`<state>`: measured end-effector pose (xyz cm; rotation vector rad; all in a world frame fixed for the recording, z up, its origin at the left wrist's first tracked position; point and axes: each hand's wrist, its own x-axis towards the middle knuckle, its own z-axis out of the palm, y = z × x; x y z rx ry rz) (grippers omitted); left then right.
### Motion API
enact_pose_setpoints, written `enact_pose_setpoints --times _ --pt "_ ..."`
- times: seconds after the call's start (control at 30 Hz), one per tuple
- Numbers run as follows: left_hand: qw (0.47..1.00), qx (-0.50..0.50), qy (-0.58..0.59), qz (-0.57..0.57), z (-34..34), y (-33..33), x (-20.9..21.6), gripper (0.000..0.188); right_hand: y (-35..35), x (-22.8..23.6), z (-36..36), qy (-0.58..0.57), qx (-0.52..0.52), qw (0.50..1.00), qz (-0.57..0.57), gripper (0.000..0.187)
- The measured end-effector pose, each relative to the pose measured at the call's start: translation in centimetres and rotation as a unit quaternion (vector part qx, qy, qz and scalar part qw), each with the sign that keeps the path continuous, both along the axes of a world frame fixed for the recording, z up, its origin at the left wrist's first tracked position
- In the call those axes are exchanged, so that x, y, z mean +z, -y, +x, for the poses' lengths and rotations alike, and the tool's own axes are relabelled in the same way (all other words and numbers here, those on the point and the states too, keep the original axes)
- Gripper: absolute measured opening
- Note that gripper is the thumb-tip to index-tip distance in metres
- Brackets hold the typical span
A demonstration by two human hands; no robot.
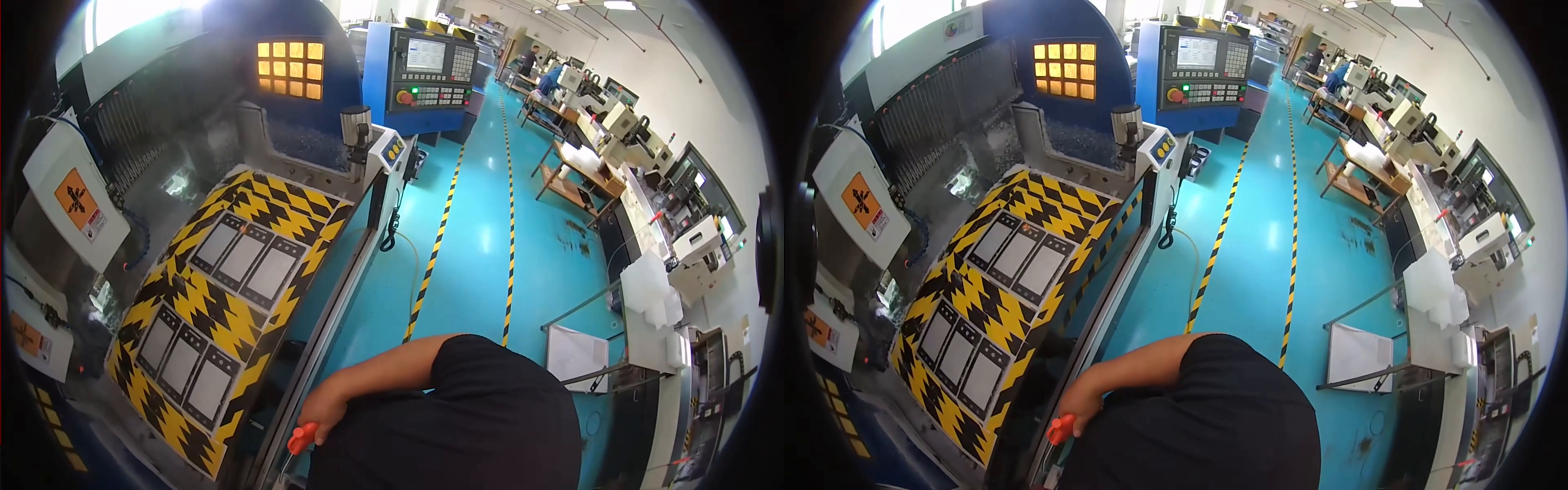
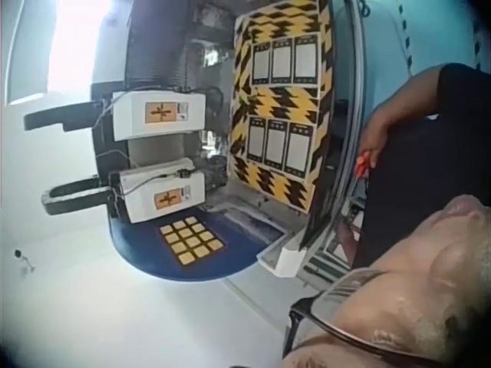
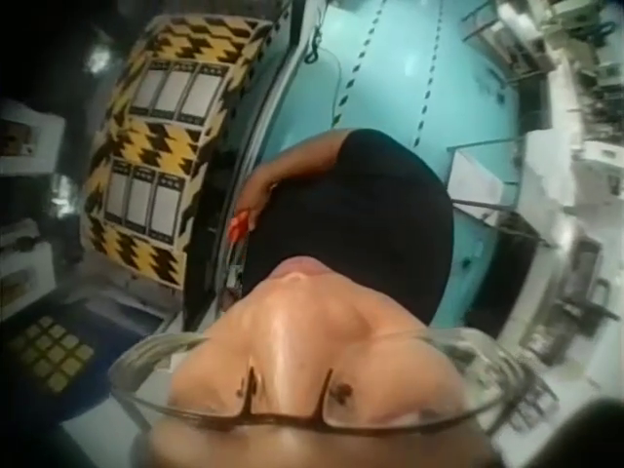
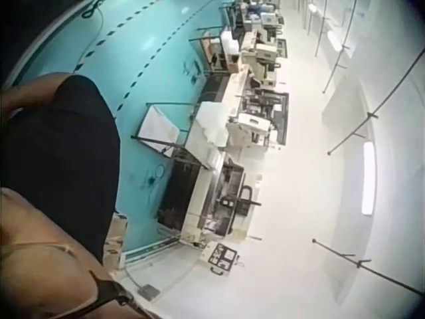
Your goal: The person writes on a clipboard, flips through pages, and carries the clipboard across a workshop to a machine. They use a handheld air nozzle to blow debris off the machine bed before removing several rectangular panels and placing them on a nearby table.
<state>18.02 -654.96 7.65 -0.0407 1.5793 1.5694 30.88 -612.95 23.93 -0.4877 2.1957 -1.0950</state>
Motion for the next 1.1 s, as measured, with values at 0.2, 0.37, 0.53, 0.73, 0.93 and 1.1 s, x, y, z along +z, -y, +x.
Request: enact_pose_setpoints --times 0.2,0.37,0.53,0.73,0.93,1.1 --pt "0.966 -0.150 -0.178 -0.112 1.6 1.4 11.2 0.041 -6.1 10.0 1.7 0.123 -0.041 0.980 -0.149 0.058" --pt "0.856 0.012 -0.503 -0.117 -1.1 -3.7 20.4 0.021 -11.8 28.4 6.1 -0.016 -0.262 0.949 0.173 0.043" --pt "0.680 -0.121 -0.660 -0.296 -3.9 -7.2 19.7 0.044 -4.9 31.9 0.5 -0.104 -0.117 0.935 0.320 0.045" --pt "0.690 -0.167 -0.593 -0.380 -4.1 -6.7 19.6 0.056 1.4 27.5 -6.5 -0.170 -0.029 0.899 0.403 0.037" --pt "0.667 -0.125 -0.650 -0.342 -4.1 -6.1 18.8 0.057 2.3 26.7 -7.9 -0.168 -0.020 0.874 0.456 0.036" --pt "0.665 -0.127 -0.650 -0.346 -4.1 -6.2 18.8 0.057 0.0 27.8 -6.6 -0.121 -0.074 0.844 0.517 0.033"
